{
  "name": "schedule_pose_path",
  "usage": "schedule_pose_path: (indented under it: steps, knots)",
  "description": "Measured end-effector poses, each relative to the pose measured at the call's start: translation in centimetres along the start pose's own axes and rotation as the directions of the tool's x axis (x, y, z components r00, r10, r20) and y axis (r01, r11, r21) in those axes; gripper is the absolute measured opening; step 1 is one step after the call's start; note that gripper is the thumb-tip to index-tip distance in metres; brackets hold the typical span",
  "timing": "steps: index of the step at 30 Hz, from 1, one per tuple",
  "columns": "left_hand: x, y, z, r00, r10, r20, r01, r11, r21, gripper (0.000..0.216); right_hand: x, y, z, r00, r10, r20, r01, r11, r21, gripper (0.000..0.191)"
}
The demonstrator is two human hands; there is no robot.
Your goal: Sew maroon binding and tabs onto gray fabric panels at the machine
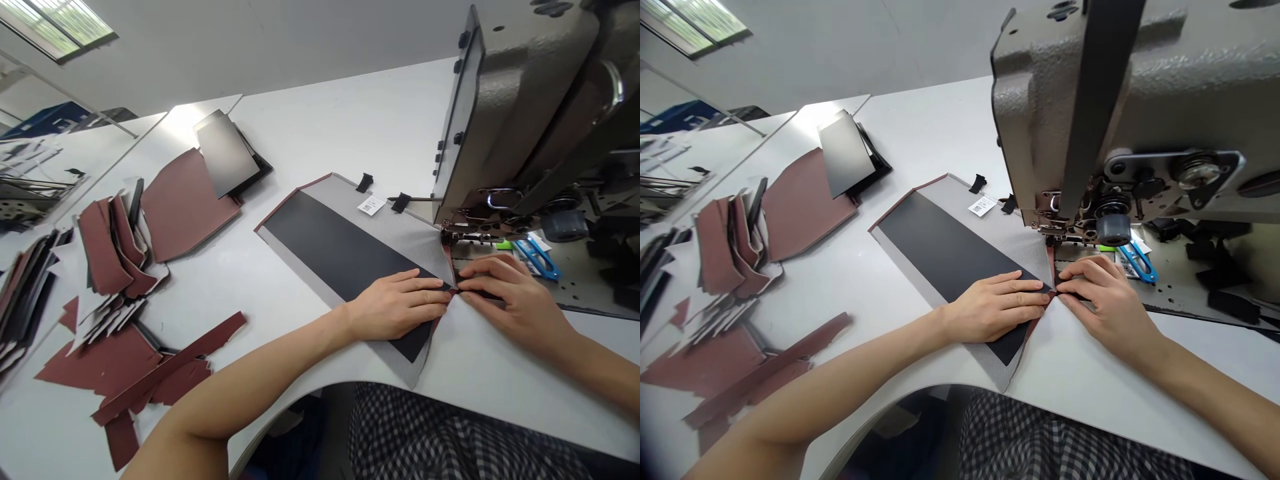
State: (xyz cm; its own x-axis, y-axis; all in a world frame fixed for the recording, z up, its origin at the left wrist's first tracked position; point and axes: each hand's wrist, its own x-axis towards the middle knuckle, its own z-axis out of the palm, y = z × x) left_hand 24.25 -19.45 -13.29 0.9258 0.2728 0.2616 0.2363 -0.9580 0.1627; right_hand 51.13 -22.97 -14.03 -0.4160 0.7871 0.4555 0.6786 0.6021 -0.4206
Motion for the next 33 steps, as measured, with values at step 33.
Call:
schedule_pose_path:
  steps: [33]
  knots:
    - [-1.3, 3.7, -1.7, 0.966, -0.254, 0.056, 0.26, 0.95, -0.172, 0.03, 3.2, 0.0, 0.2, 0.894, -0.382, 0.236, 0.334, 0.917, 0.219, 0.013]
